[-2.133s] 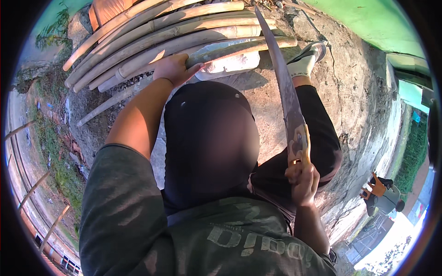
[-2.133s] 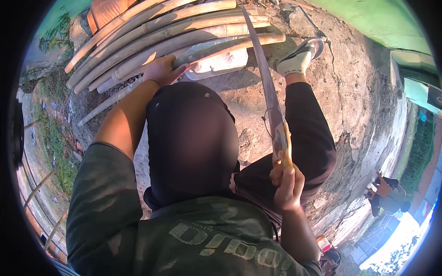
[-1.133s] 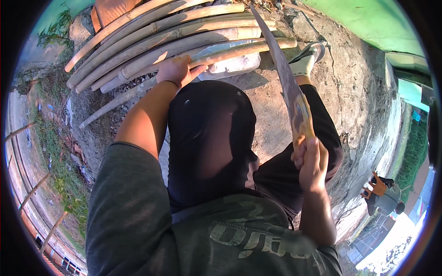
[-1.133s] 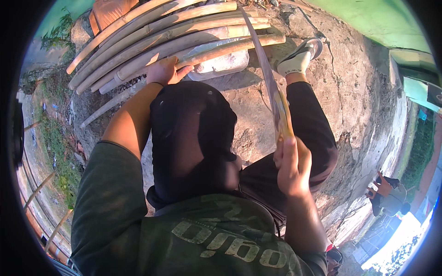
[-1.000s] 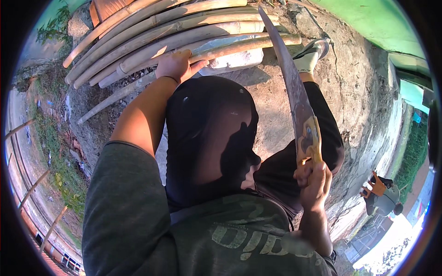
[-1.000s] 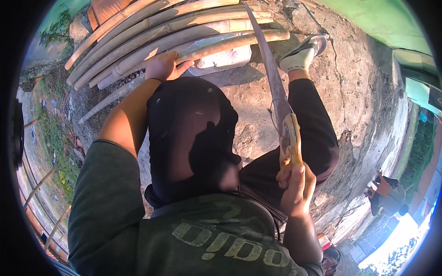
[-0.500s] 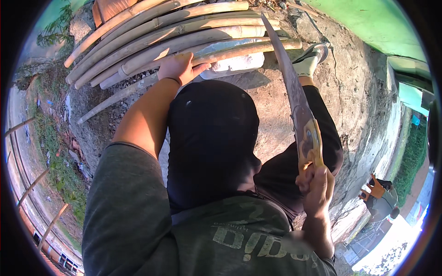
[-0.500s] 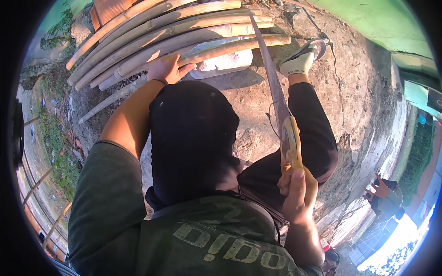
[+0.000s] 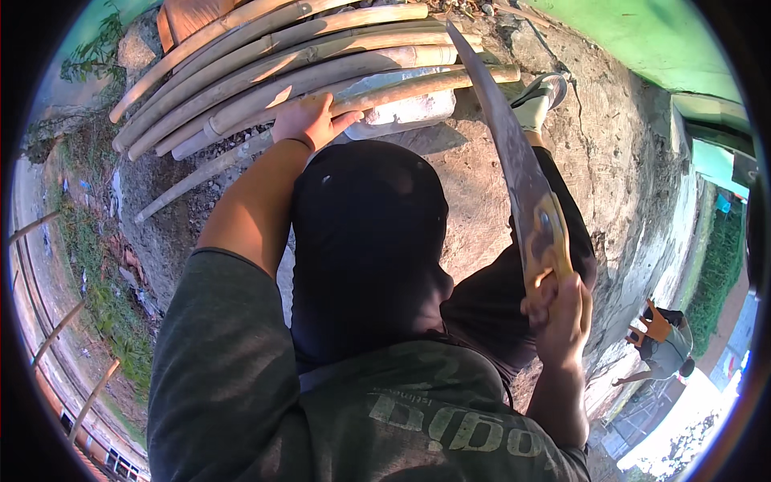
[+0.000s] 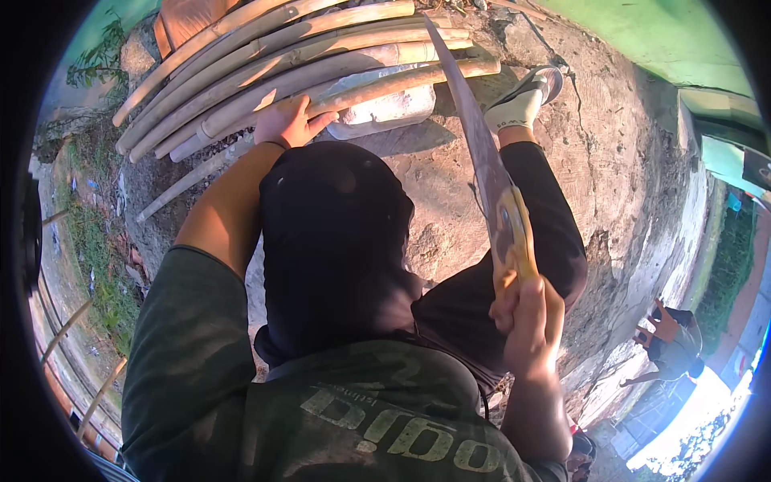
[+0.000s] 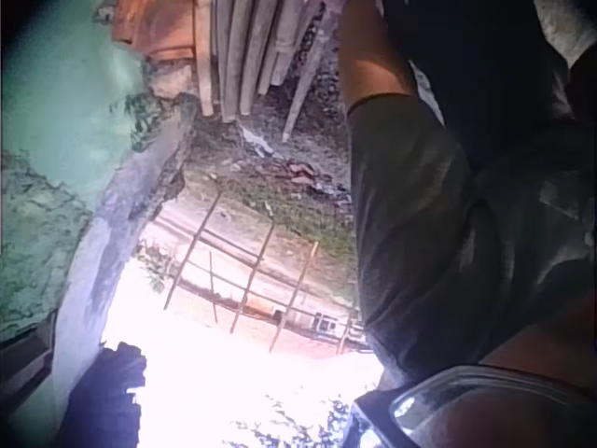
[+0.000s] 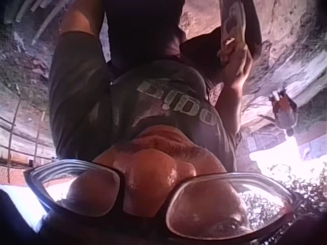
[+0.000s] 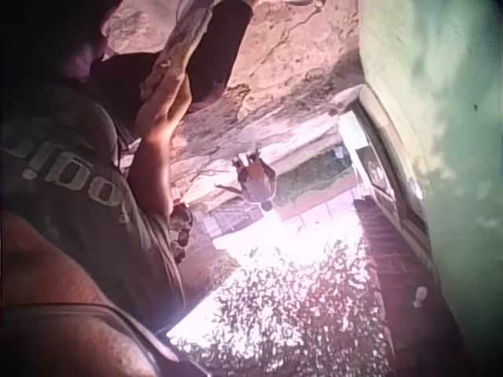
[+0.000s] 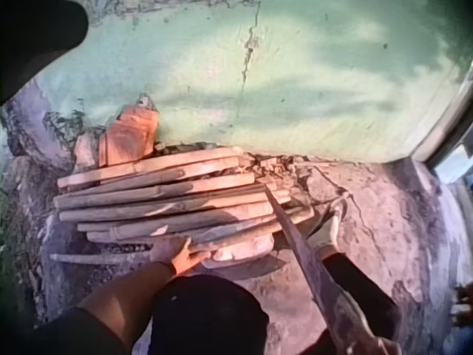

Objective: The person selects bamboo stalks and uses a hand saw to cut them.

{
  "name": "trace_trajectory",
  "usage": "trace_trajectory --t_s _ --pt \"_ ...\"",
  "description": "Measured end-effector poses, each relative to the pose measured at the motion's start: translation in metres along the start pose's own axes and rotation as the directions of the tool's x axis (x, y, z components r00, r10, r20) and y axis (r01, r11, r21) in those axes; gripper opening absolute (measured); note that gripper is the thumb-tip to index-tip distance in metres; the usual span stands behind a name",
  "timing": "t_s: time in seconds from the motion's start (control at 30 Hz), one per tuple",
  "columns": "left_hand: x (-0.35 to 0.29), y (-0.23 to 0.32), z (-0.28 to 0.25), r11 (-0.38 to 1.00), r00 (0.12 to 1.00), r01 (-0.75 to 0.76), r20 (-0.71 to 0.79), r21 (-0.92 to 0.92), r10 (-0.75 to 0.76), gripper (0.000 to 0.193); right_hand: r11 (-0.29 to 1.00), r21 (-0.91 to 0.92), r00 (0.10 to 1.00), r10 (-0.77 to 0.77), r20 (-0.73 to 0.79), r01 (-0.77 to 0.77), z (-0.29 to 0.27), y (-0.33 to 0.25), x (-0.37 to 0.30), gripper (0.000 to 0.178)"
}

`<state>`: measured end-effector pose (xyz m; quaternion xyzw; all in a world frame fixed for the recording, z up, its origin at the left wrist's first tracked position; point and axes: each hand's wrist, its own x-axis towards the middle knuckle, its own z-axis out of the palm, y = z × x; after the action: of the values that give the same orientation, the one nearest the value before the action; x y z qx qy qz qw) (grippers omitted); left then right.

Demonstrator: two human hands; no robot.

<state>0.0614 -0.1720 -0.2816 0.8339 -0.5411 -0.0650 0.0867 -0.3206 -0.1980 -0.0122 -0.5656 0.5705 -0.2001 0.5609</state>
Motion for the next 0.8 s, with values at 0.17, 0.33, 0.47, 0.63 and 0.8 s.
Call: trace_trajectory --t_s 0.17,0.33,0.47,0.63,0.8 --pt "-0.004 -0.006 0.004 0.999 0.997 -0.031 -0.064 0.004 0.032 0.073 0.999 -0.004 0.997 0.049 0.062 -0.049 0.013 -0.019 0.025 0.05" --pt "0.01 0.017 0.003 0.997 0.993 0.068 0.094 -0.023 -0.066 0.072 0.979 -0.174 0.99 -0.086 0.11 0.104 0.061 -0.024 0.127 0.047" --pt "-0.002 0.001 0.012 0.999 0.998 0.002 -0.056 -0.045 -0.005 0.071 0.999 -0.032 0.994 0.015 0.106 -0.011 0.027 -0.024 0.053 0.048" --pt "-0.004 -0.003 0.004 0.998 0.997 -0.008 -0.076 -0.07 0.003 0.073 1.0 -0.002 1.0 0.012 -0.027 -0.012 -0.002 -0.012 -0.019 0.053" --pt "-0.001 0.013 0.012 0.999 0.995 -0.01 -0.105 -0.05 0.005 0.075 0.98 -0.176 0.991 -0.072 0.11 0.09 0.051 -0.017 0.119 0.051"
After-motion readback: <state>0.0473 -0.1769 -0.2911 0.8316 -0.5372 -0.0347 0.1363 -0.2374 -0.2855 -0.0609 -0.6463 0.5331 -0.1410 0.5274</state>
